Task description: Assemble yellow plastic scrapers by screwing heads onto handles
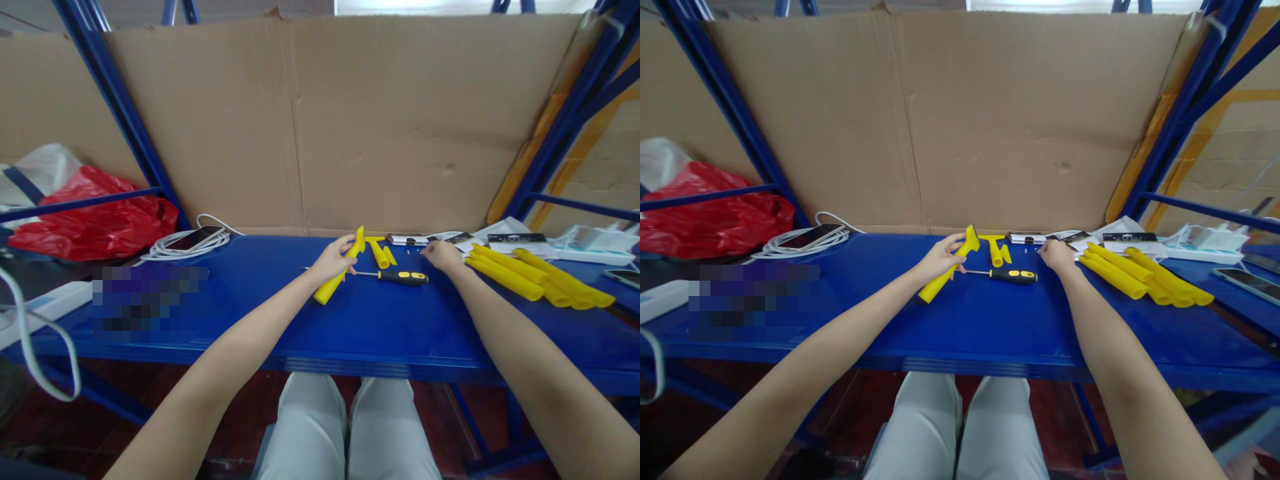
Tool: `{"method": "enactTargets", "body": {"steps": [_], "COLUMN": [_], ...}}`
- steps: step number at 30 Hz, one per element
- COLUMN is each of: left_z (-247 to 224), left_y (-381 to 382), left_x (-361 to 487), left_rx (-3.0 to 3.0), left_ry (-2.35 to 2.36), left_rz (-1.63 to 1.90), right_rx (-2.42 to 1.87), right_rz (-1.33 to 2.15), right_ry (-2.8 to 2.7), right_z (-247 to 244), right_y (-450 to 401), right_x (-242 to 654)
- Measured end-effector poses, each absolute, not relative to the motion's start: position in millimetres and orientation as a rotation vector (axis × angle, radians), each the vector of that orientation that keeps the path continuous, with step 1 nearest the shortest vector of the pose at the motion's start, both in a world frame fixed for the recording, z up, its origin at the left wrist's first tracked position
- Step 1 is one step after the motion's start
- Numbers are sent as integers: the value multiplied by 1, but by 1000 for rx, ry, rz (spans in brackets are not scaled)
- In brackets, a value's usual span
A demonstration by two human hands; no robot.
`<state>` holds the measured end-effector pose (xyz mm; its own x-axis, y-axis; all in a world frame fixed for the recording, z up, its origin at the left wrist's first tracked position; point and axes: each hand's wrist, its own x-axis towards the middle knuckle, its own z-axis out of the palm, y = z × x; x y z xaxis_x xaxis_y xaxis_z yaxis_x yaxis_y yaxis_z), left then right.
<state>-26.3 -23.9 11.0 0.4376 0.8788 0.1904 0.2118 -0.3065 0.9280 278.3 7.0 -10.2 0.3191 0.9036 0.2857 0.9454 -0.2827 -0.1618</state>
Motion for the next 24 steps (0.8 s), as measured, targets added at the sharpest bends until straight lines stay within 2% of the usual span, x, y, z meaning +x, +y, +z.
{"method": "enactTargets", "body": {"steps": [9,24], "left_z": [27,33], "left_y": [-30,-11], "left_x": [1,105], "left_rx": [1561,1241], "left_ry": [893,842], "left_rz": [864,799], "right_rx": [-2102,-2121], "right_rz": [-204,-196], "right_ry": [-1511,-1449], "right_z": [4,-4], "right_y": [-5,-4], "right_x": [282,298]}}
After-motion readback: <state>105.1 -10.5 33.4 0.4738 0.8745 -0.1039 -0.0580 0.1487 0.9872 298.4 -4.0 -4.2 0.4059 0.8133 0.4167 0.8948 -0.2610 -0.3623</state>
